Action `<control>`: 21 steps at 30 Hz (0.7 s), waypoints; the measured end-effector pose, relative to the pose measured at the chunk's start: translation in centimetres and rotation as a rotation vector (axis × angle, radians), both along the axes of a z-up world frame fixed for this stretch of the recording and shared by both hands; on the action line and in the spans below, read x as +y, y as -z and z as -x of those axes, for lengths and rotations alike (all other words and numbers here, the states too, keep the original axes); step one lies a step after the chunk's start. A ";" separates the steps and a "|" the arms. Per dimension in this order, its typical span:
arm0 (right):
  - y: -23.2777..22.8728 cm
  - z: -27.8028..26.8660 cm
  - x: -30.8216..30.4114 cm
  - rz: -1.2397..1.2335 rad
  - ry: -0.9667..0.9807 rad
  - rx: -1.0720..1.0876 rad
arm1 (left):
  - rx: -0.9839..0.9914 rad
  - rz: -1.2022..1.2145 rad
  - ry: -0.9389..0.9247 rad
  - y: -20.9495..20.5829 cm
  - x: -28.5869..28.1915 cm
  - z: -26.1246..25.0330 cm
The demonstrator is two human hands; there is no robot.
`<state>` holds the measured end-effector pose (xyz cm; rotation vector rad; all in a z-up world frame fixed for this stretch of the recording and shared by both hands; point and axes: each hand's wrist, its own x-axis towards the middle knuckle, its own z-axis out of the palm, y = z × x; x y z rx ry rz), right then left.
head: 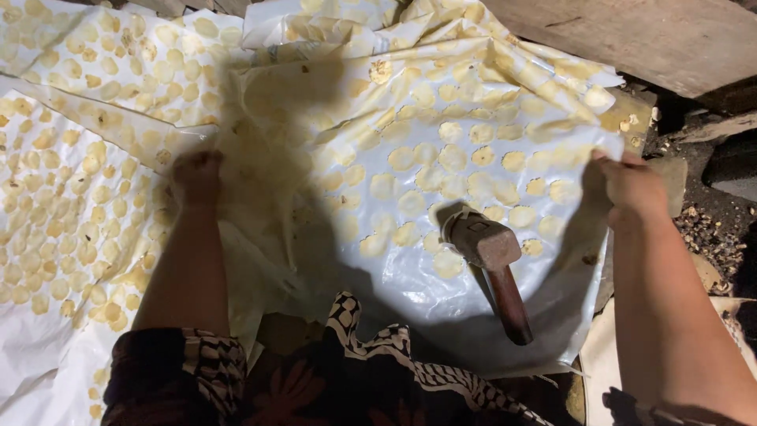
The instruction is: Cracking nuts manually using a wooden mallet and a stone on a ground-level workspace
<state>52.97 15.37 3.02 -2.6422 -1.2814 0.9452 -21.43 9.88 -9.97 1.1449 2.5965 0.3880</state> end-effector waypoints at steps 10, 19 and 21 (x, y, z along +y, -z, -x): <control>2.0 -1.9 -7.1 -0.752 0.463 0.931 | -0.849 -0.817 -0.227 -3.2 -1.2 6.0; 1.1 -2.1 -12.2 -0.631 0.171 0.694 | 0.377 -1.093 0.171 -6.0 -4.9 -6.8; -4.3 5.1 -13.5 -0.348 0.100 1.118 | -0.009 -0.938 0.310 -9.5 -6.2 -16.1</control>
